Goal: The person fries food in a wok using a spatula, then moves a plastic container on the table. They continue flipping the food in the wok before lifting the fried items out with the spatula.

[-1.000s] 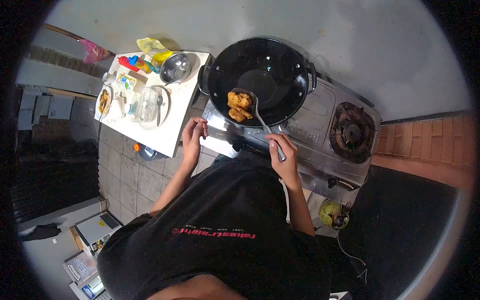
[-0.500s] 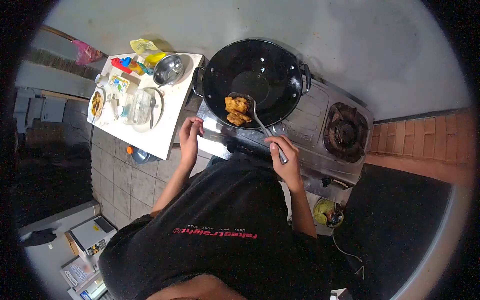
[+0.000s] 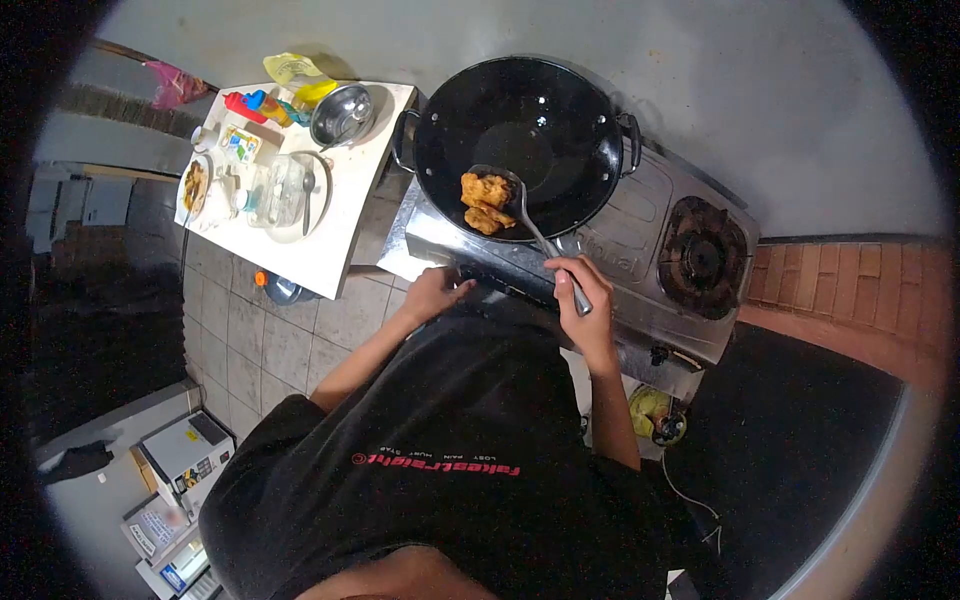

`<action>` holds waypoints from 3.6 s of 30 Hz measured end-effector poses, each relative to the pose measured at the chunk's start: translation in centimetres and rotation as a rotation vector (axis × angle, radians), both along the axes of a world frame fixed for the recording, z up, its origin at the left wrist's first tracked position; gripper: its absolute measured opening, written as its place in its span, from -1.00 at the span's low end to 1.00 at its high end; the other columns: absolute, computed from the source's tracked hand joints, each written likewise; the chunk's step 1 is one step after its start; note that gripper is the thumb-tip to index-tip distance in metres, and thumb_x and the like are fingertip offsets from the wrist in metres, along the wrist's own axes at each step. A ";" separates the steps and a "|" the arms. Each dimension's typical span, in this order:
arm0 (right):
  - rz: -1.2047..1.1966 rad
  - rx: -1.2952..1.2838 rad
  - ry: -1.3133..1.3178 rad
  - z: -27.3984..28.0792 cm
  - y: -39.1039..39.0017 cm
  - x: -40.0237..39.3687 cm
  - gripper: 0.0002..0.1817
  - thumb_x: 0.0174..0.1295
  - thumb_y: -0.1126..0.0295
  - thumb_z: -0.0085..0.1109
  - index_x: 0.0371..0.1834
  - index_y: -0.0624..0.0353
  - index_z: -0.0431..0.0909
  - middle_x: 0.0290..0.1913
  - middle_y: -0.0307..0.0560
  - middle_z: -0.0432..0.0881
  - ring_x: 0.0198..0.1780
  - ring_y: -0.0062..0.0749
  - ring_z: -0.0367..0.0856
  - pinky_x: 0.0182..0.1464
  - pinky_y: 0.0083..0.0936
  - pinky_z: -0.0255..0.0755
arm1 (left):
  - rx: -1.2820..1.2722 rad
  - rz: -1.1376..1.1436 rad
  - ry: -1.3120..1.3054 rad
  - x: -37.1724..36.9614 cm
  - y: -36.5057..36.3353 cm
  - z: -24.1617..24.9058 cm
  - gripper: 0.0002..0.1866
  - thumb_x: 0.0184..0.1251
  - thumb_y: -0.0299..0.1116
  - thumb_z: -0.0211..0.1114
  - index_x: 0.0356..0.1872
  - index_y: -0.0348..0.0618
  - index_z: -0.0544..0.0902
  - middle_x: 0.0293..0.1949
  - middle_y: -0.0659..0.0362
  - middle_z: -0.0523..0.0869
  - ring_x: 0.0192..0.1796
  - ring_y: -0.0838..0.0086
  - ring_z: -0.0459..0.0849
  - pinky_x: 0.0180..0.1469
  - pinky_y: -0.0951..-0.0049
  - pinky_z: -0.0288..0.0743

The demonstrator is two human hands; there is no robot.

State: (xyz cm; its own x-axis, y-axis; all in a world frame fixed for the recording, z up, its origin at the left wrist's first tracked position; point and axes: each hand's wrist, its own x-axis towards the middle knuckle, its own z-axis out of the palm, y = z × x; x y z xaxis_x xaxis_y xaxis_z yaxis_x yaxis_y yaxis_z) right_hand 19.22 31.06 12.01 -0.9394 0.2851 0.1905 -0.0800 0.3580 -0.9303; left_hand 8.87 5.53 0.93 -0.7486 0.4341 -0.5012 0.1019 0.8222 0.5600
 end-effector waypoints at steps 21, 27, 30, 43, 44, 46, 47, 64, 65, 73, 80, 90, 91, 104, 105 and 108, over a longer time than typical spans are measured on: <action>-0.017 0.031 -0.014 0.0 -0.1 0.2 -0.86 0.39 0.50 0.10 -0.14 0.25 0.65 -0.37 -0.04 0.56 -0.39 -0.31 0.54 -0.25 -0.45 0.40 | 0.053 -0.006 0.290 -0.2 -0.6 0.9 -0.56 0.44 0.05 0.25 -0.32 -0.19 0.65 -0.35 -0.04 0.73 -0.24 0.09 0.75 -0.19 0.08 0.60; -0.020 0.040 -0.014 0.5 -0.1 -0.1 -0.86 0.40 0.49 0.10 -0.14 0.26 0.65 -0.31 0.00 0.63 -0.32 -0.22 0.61 -0.19 -0.43 0.44 | 0.172 0.247 0.407 -2.6 -4.2 2.1 -0.54 0.48 -0.03 0.27 -0.32 -0.35 0.66 -0.41 -0.11 0.70 -0.37 0.04 0.69 -0.27 0.12 0.50; -0.010 0.070 -0.003 1.0 -0.1 0.0 -0.86 0.40 0.50 0.09 -0.15 0.27 0.65 -0.30 0.01 0.65 -0.30 -0.21 0.63 -0.18 -0.43 0.45 | 0.145 0.304 0.400 -3.4 -5.4 2.6 -0.50 0.50 0.03 0.21 -0.35 -0.32 0.64 -0.45 -0.08 0.66 -0.37 0.05 0.68 -0.30 0.11 0.49; -0.008 0.096 0.029 1.2 0.3 -0.7 -0.85 0.41 0.49 0.08 -0.16 0.29 0.66 -0.31 -0.02 0.65 -0.30 -0.29 0.65 -0.18 -0.46 0.45 | 0.241 0.405 0.373 -3.6 -5.8 3.2 -0.56 0.50 -0.11 0.26 -0.35 -0.39 0.63 -0.46 -0.14 0.66 -0.46 0.09 0.60 -0.32 0.15 0.45; -0.007 0.095 0.028 1.2 0.3 -0.7 -0.85 0.41 0.49 0.08 -0.16 0.29 0.66 -0.31 -0.02 0.65 -0.30 -0.29 0.65 -0.18 -0.46 0.45 | 0.248 0.409 0.372 -3.6 -5.7 3.4 -0.57 0.50 -0.12 0.27 -0.36 -0.40 0.62 -0.47 -0.13 0.65 -0.47 0.11 0.58 -0.33 0.16 0.44; -0.002 0.099 0.008 1.3 0.4 -0.7 -0.85 0.41 0.50 0.08 -0.16 0.29 0.66 -0.31 -0.01 0.66 -0.30 -0.28 0.65 -0.18 -0.46 0.45 | 0.252 0.408 0.374 -3.5 -5.6 3.8 -0.57 0.50 -0.13 0.27 -0.36 -0.40 0.62 -0.48 -0.13 0.64 -0.48 0.13 0.56 -0.34 0.17 0.43; -0.001 0.097 0.004 1.3 0.3 -0.6 -0.85 0.41 0.50 0.08 -0.16 0.29 0.66 -0.31 -0.01 0.66 -0.30 -0.28 0.65 -0.18 -0.46 0.45 | 0.258 0.407 0.377 -3.4 -5.6 3.9 -0.58 0.50 -0.15 0.27 -0.36 -0.41 0.61 -0.49 -0.12 0.64 -0.49 0.15 0.54 -0.34 0.18 0.42; -0.030 0.017 -0.040 0.3 0.6 -0.3 -0.83 0.44 0.45 0.07 -0.17 0.29 0.65 -0.27 -0.01 0.70 -0.22 -0.30 0.68 -0.10 -0.46 0.46 | 0.450 0.342 0.427 -2.6 -2.2 8.0 -0.73 0.41 -0.30 0.39 -0.38 -0.30 0.60 -0.57 0.13 0.57 -0.54 0.54 0.49 -0.46 0.41 0.34; -0.030 0.018 -0.039 0.3 0.6 -0.3 -0.83 0.44 0.45 0.07 -0.17 0.29 0.65 -0.27 -0.01 0.70 -0.22 -0.30 0.68 -0.10 -0.46 0.46 | 0.473 0.337 0.424 -2.6 -2.0 8.2 -0.74 0.40 -0.31 0.40 -0.37 -0.29 0.60 -0.57 0.14 0.57 -0.53 0.54 0.49 -0.46 0.44 0.34; -0.046 -0.169 -0.058 -1.0 0.8 -0.1 -0.80 0.46 0.42 0.05 -0.14 0.27 0.67 -0.38 -0.19 0.59 -0.43 -0.60 0.48 -0.29 -0.56 0.37 | 0.512 0.334 0.448 -3.1 -1.1 8.3 -0.80 0.38 -0.36 0.40 -0.32 -0.27 0.61 -0.53 0.18 0.57 -0.53 0.58 0.47 -0.45 0.48 0.33; -0.040 -0.241 -0.029 -1.8 0.6 0.3 -0.79 0.49 0.43 0.03 -0.11 0.28 0.66 -0.37 -0.23 0.55 -0.43 -0.65 0.45 -0.23 -0.60 0.40 | 0.552 0.259 0.553 -4.7 1.0 11.0 -0.90 0.36 -0.47 0.37 -0.20 -0.26 0.68 -0.34 0.16 0.60 -0.45 0.51 0.52 -0.39 0.45 0.41; -0.033 -0.185 -0.024 -1.6 0.8 0.2 -0.79 0.49 0.41 0.04 -0.11 0.27 0.66 -0.38 -0.23 0.54 -0.43 -0.64 0.46 -0.32 -0.61 0.34 | 0.426 0.038 0.618 -8.9 4.1 11.1 -0.87 0.36 -0.41 0.35 -0.11 -0.11 0.70 -0.13 0.13 0.64 -0.25 0.18 0.72 -0.18 0.22 0.59; -0.026 -0.181 -0.020 -1.6 0.8 0.2 -0.79 0.49 0.41 0.05 -0.11 0.27 0.66 -0.38 -0.22 0.54 -0.44 -0.63 0.47 -0.34 -0.60 0.32 | 0.416 0.015 0.622 -9.1 4.2 11.1 -0.87 0.36 -0.41 0.34 -0.11 -0.12 0.70 -0.13 0.12 0.64 -0.23 0.15 0.73 -0.17 0.20 0.59; -0.020 -0.212 -0.008 -1.8 1.0 0.1 -0.79 0.50 0.40 0.04 -0.11 0.27 0.66 -0.37 -0.23 0.53 -0.43 -0.64 0.45 -0.34 -0.62 0.31 | 0.489 -0.006 0.537 -9.1 4.9 11.8 -0.85 0.36 -0.48 0.32 -0.09 -0.16 0.71 -0.12 0.09 0.67 -0.28 0.20 0.73 -0.19 0.25 0.60; -0.018 -0.205 -0.007 -1.7 1.0 0.1 -0.79 0.50 0.39 0.04 -0.11 0.27 0.66 -0.37 -0.23 0.53 -0.43 -0.64 0.45 -0.34 -0.62 0.31 | 0.499 -0.037 0.537 -8.9 5.1 12.1 -0.84 0.36 -0.54 0.31 -0.07 -0.21 0.70 -0.11 0.08 0.68 -0.26 0.24 0.73 -0.19 0.30 0.59; -0.017 -0.192 -0.002 -1.7 1.0 0.0 -0.79 0.50 0.39 0.04 -0.11 0.27 0.66 -0.38 -0.24 0.53 -0.43 -0.64 0.45 -0.34 -0.62 0.31 | 0.549 -0.103 0.582 -9.0 5.4 11.6 -0.81 0.36 -0.62 0.28 -0.05 -0.26 0.69 -0.09 0.07 0.68 -0.21 0.25 0.73 -0.17 0.34 0.59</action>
